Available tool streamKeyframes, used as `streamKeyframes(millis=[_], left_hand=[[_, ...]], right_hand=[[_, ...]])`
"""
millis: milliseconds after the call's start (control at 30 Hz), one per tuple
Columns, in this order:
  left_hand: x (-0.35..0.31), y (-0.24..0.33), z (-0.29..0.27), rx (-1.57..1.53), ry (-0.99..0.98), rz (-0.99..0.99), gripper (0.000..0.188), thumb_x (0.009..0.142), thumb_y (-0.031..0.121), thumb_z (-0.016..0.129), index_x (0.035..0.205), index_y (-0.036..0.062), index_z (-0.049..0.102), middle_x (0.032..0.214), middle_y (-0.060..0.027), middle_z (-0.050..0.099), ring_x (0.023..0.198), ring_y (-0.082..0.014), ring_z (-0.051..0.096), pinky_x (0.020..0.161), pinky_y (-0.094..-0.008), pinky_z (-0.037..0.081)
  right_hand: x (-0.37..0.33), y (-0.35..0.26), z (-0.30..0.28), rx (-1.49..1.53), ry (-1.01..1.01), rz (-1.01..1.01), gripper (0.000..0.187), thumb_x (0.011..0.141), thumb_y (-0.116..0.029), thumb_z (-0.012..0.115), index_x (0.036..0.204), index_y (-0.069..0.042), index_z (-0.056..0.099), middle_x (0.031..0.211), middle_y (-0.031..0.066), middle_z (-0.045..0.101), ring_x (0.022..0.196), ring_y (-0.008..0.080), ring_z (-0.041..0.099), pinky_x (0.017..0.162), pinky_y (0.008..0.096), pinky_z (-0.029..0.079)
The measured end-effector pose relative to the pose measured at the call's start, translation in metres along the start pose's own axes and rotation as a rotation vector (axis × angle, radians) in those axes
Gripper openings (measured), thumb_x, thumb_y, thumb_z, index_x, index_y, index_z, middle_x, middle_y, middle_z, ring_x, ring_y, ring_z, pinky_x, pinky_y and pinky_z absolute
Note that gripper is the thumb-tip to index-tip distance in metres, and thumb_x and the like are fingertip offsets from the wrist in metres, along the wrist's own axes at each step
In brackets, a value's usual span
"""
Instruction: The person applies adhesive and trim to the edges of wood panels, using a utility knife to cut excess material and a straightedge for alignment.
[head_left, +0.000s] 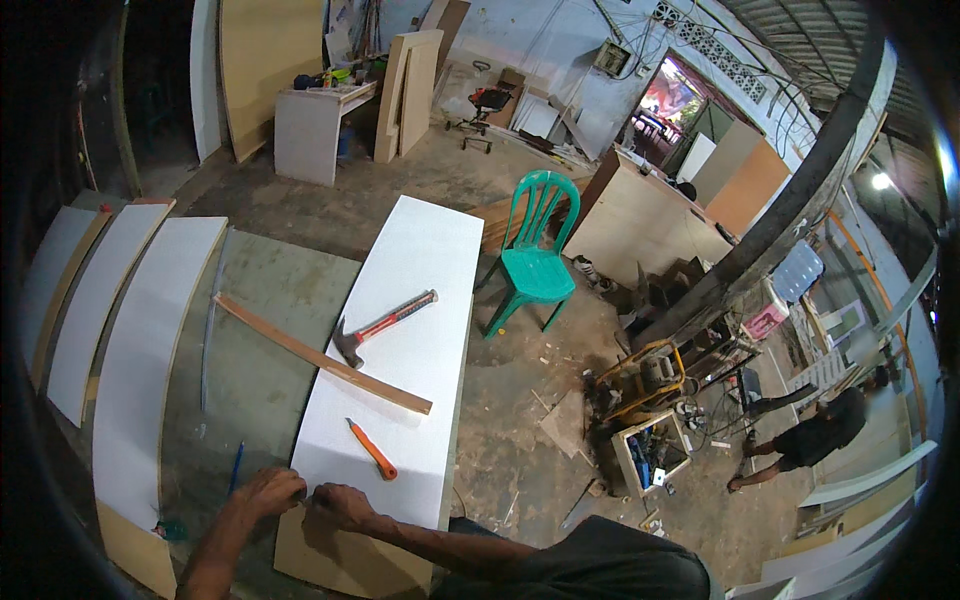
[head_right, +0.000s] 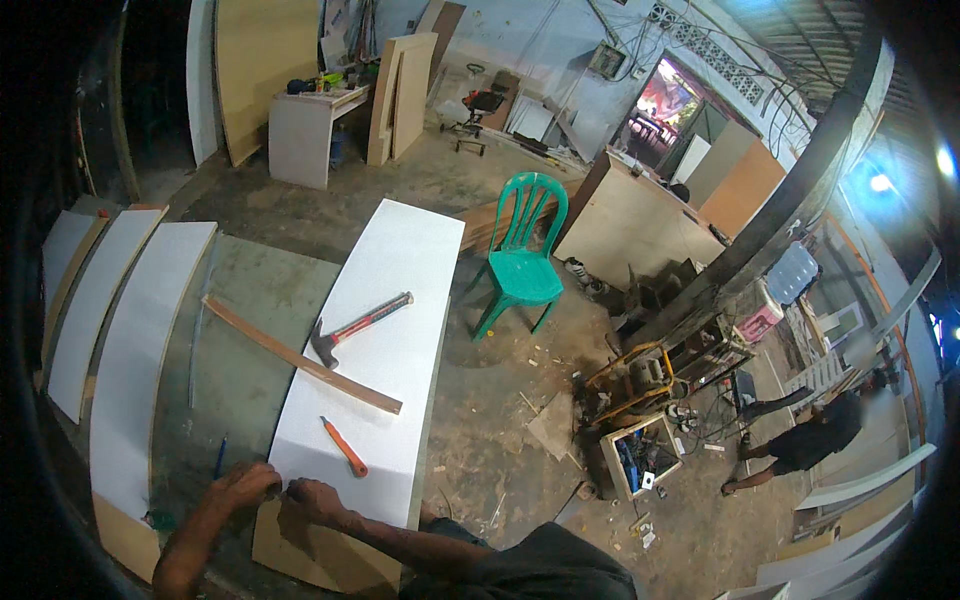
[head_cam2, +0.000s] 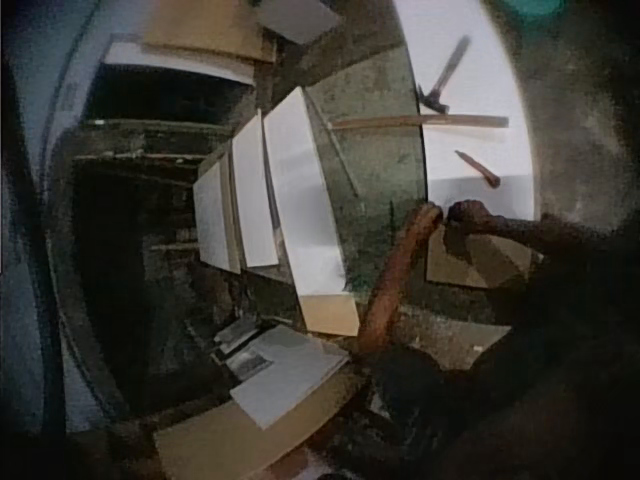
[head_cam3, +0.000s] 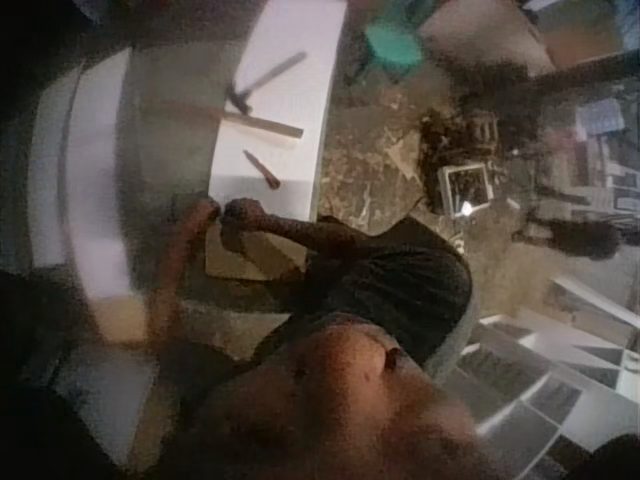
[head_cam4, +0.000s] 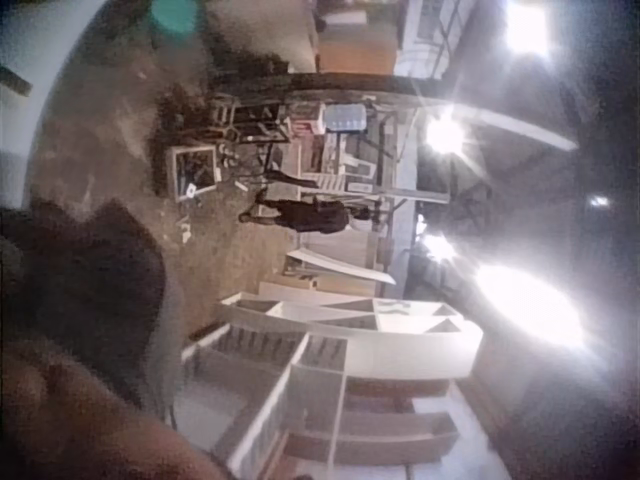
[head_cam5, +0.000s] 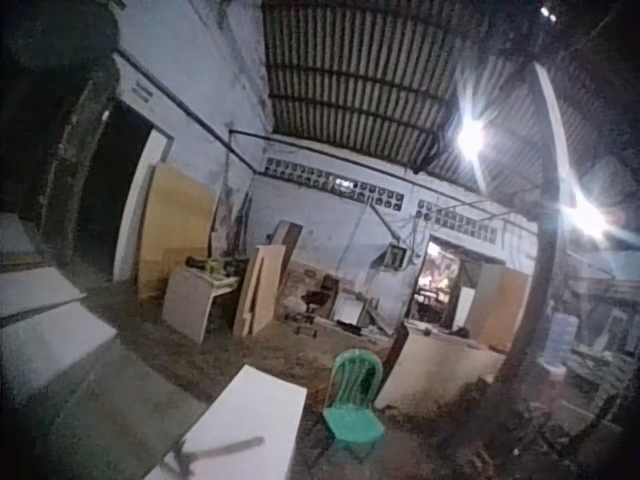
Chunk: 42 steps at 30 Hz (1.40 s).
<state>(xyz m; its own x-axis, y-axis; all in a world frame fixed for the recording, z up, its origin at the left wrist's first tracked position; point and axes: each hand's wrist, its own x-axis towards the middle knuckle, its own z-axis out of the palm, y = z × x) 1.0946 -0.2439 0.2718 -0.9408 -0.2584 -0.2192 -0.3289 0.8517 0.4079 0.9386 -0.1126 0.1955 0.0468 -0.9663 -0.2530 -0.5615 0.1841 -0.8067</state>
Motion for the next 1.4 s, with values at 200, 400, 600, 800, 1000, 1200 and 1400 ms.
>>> streamKeyframes(millis=[200,400,600,800,1000,1200,1400], left_hand=[[0.01,-0.018,0.012,-0.08,-0.174,-0.067,0.017,0.077,0.011,0.07,0.094,0.0099,0.067,0.096,-0.0111,0.068,0.094,-0.0317,0.065,0.082,-0.044,0.052],[0.01,-0.016,0.009,-0.029,-0.203,-0.059,0.018,0.078,0.012,0.069,0.096,0.0109,0.066,0.098,-0.0091,0.068,0.099,-0.0299,0.064,0.086,-0.0438,0.051],[0.01,-0.015,0.015,-0.007,-0.153,-0.052,0.016,0.08,0.009,0.066,0.096,0.0104,0.064,0.098,-0.0092,0.066,0.098,-0.0316,0.063,0.086,-0.0442,0.05],[0.003,-0.014,0.017,-0.095,-0.105,-0.049,0.015,0.082,0.008,0.064,0.096,0.0105,0.061,0.102,-0.0093,0.064,0.105,-0.0316,0.06,0.091,-0.0443,0.048],[0.007,-0.017,0.018,-0.119,-0.189,-0.096,0.017,0.084,0.006,0.063,0.1,0.0088,0.059,0.106,-0.0106,0.062,0.105,-0.033,0.058,0.09,-0.0452,0.047],[0.0,-0.017,0.026,-0.141,-0.053,-0.083,0.014,0.082,0.003,0.062,0.095,0.0072,0.059,0.096,-0.0115,0.061,0.096,-0.0345,0.06,0.083,-0.0448,0.05],[-0.009,-0.019,0.031,-0.105,0.093,0.029,0.012,0.079,0.003,0.063,0.091,0.0069,0.06,0.093,-0.01,0.061,0.092,-0.0329,0.061,0.078,-0.0433,0.051]], right_hand=[[-0.001,0.001,0.002,-0.014,0.053,-0.074,0.03,0.091,-0.032,0.057,0.106,-0.006,0.064,0.101,0.0172,0.067,0.095,0.0379,0.064,0.081,0.0481,0.051],[0.0,-0.004,-0.005,0.021,-0.043,0.004,0.03,0.091,-0.031,0.057,0.106,-0.006,0.064,0.101,0.0176,0.067,0.095,0.0389,0.064,0.081,0.0485,0.051],[-0.001,0.006,0.002,-0.025,0.027,-0.076,0.026,0.09,-0.027,0.058,0.103,-0.006,0.064,0.099,0.0174,0.066,0.093,0.0387,0.065,0.079,0.0485,0.052],[-0.004,0.0,0.009,-0.079,0.087,-0.035,0.02,0.089,-0.025,0.06,0.099,-0.007,0.062,0.097,0.016,0.066,0.091,0.037,0.065,0.076,0.0473,0.052],[-0.004,0.007,0.012,0.004,0.134,-0.099,0.026,0.087,-0.028,0.063,0.101,-0.006,0.061,0.095,0.0172,0.065,0.088,0.0386,0.065,0.072,0.0495,0.052],[-0.003,0.008,0.015,-0.015,0.141,-0.111,0.021,0.089,-0.026,0.062,0.1,-0.007,0.062,0.095,0.015,0.065,0.088,0.0359,0.065,0.074,0.0468,0.053],[-0.003,0.002,0.01,-0.067,0.1,-0.079,0.02,0.088,-0.024,0.062,0.101,-0.009,0.062,0.098,0.0143,0.065,0.086,0.0362,0.065,0.073,0.0463,0.053]])
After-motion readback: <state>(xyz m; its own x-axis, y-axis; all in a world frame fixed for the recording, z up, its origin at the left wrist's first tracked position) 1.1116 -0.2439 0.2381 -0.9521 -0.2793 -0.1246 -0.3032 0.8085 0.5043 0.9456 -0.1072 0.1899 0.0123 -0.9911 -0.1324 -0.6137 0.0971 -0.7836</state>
